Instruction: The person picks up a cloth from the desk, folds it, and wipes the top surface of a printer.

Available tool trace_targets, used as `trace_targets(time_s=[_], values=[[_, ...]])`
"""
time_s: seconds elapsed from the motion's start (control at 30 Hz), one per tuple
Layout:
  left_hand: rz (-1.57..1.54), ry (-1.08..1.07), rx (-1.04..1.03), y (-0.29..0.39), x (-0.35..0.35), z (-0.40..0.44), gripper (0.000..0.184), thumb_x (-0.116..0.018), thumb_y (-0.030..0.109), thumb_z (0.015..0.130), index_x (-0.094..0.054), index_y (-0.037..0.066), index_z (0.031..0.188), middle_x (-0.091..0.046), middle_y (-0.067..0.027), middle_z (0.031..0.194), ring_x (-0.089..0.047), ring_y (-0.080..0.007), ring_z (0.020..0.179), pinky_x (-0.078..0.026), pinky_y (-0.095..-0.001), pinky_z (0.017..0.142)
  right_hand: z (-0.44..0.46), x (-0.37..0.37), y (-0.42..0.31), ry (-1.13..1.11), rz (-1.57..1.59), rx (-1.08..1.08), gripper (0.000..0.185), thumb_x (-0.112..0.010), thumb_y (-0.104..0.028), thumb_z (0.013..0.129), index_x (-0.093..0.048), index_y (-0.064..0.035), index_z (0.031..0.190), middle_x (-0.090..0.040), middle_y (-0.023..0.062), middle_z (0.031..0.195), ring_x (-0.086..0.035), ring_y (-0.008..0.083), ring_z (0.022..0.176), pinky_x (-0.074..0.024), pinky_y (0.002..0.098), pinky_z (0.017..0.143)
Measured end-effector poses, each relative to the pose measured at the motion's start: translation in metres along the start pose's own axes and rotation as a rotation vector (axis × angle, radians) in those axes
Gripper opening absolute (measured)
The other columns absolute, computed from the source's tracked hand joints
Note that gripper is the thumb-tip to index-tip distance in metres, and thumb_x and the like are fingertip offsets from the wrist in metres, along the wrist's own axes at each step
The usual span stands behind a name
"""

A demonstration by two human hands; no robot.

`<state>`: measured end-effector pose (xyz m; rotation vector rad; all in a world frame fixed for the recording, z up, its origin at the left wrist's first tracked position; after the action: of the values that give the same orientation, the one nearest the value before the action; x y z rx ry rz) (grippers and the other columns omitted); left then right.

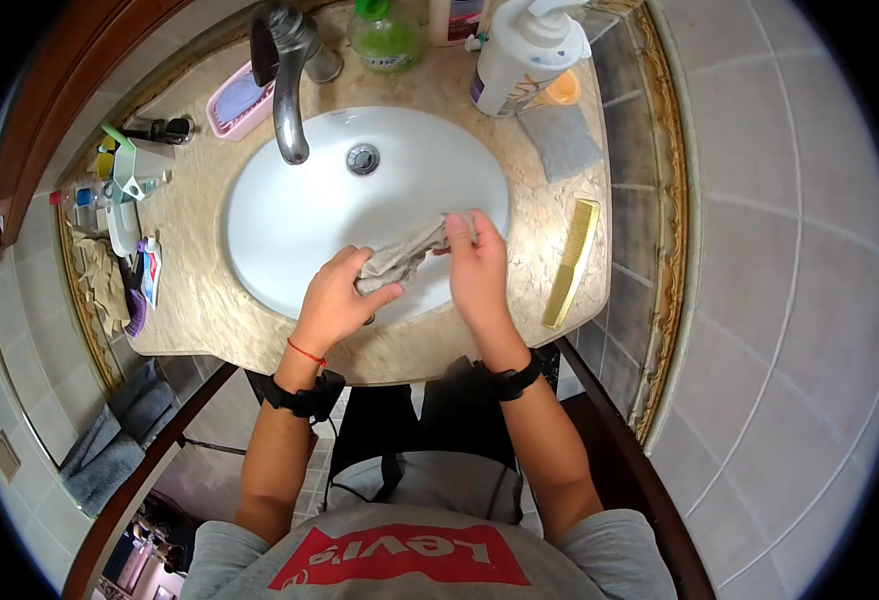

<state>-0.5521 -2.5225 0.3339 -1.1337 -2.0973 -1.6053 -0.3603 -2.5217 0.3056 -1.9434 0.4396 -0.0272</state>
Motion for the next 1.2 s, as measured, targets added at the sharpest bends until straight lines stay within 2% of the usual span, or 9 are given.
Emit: trace_targets(time_s=[0.13, 0.33, 0.43, 0.47, 0.73, 0.83, 0.93, 1.03, 1.2], values=[[0.128, -0.078, -0.002, 0.003, -0.001, 0.003, 0.038, -0.076, 0.029, 0.084, -0.068, -0.002, 0.105, -0.067, -0.0188, 0.088, -0.064, -0.0403, 0.087, -0.053, -0.0429, 0.088, 0.009, 0.006, 0.005, -0.083, -0.167, -0.053, 0.025, -0.06, -0.024, 0.103, -0.062, -0.0018, 0.115, -0.07, 0.0087, 0.103, -0.066, 0.0144, 0.088, -0.0522, 0.0263, 0.077], [0.063, 0.087, -0.295, 0.028, 0.014, 0.004, 0.028, -0.071, 0.014, 0.084, -0.065, -0.007, 0.101, -0.064, -0.0226, 0.082, -0.062, -0.043, 0.076, -0.052, -0.045, 0.077, -0.032, -0.055, -0.072, -0.258, -1.204, 0.741, 0.061, -0.069, -0.006, 0.077, -0.056, -0.0085, 0.137, -0.054, 0.014, 0.142, -0.051, 0.0309, 0.133, -0.0407, 0.0452, 0.105], [0.017, 0.021, -0.282, 0.038, 0.017, 0.003, 0.023, -0.068, 0.009, 0.083, -0.065, -0.004, 0.102, -0.063, -0.0239, 0.081, -0.061, -0.0425, 0.074, -0.051, -0.0452, 0.073, -0.051, -0.08, -0.055, -0.501, -1.13, 0.759, 0.069, -0.068, -0.002, 0.071, -0.056, -0.0107, 0.138, -0.054, 0.0112, 0.143, -0.046, 0.032, 0.137, -0.0348, 0.0517, 0.107], [-0.014, -0.007, -0.228, 0.036, 0.016, 0.002, 0.024, -0.069, 0.009, 0.082, -0.065, -0.004, 0.102, -0.063, -0.0228, 0.08, -0.062, -0.0396, 0.072, -0.051, -0.0441, 0.07, -0.052, -0.086, -0.047, -0.533, -1.039, 0.734, 0.066, -0.069, -0.001, 0.071, -0.059, -0.0119, 0.136, -0.056, 0.0124, 0.136, -0.053, 0.0325, 0.128, -0.0412, 0.0451, 0.101], [-0.375, -0.089, 0.137, 0.013, 0.03, -0.01, 0.034, -0.08, 0.017, 0.08, -0.064, -0.002, 0.103, -0.064, -0.009, 0.074, -0.054, -0.0154, 0.059, -0.047, -0.0313, 0.061, -0.036, -0.081, -0.039, -0.345, -0.757, 0.544, 0.049, -0.063, 0.012, 0.066, -0.073, -0.0058, 0.11, -0.06, 0.0099, 0.111, -0.061, 0.0263, 0.099, -0.0519, 0.035, 0.081], [-0.302, -0.249, 0.175, -0.004, 0.023, -0.011, 0.043, -0.082, 0.018, 0.08, -0.061, -0.001, 0.112, -0.065, -0.0111, 0.087, -0.059, -0.0162, 0.074, -0.048, -0.0282, 0.069, -0.02, -0.069, -0.027, -0.303, -0.447, 0.295, 0.043, -0.061, 0.015, 0.068, -0.076, -0.0042, 0.105, -0.061, 0.0061, 0.106, -0.061, 0.0198, 0.098, -0.0519, 0.0315, 0.079], [-0.332, 0.005, -0.111, 0.003, 0.041, -0.011, 0.053, -0.082, 0.017, 0.081, -0.056, 0.0, 0.124, -0.065, -0.0112, 0.108, -0.061, -0.0145, 0.096, -0.05, -0.0277, 0.08, -0.01, -0.062, -0.003, -0.34, -0.243, 0.043, 0.041, -0.062, 0.014, 0.073, -0.075, -0.0027, 0.108, -0.062, 0.0035, 0.106, -0.061, 0.0142, 0.1, -0.0516, 0.0282, 0.08], [-0.724, 0.114, -0.012, -0.011, 0.023, -0.014, 0.056, -0.081, 0.012, 0.083, -0.054, 0.001, 0.131, -0.06, -0.0087, 0.121, -0.057, -0.0134, 0.111, -0.05, -0.0299, 0.089, -0.015, -0.077, 0.013, -0.345, -0.001, -0.192, 0.037, -0.065, 0.009, 0.078, -0.07, 0.0023, 0.114, -0.065, 0.0044, 0.112, -0.062, 0.0128, 0.103, -0.0513, 0.0262, 0.086], [-0.956, 0.212, 0.159, -0.027, 0.013, -0.021, 0.061, -0.083, 0.011, 0.082, -0.054, 0.004, 0.135, -0.065, -0.0054, 0.115, -0.061, -0.0125, 0.101, -0.051, -0.0295, 0.092, -0.024, -0.098, 0.01, -0.364, -0.1, -0.077, 0.027, -0.068, 0.006, 0.079, -0.067, 0.0017, 0.105, -0.065, 0.0082, 0.125, -0.062, 0.0173, 0.11, -0.0494, 0.0316, 0.096]])
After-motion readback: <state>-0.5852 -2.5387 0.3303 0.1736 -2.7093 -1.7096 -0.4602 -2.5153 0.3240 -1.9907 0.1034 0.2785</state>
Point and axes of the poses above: each hand's wrist, its own z-axis towards the middle knuckle, its own x-axis out of the back of the hand, y = z × x, the point moved 10 cm from there along z, towards the middle knuckle
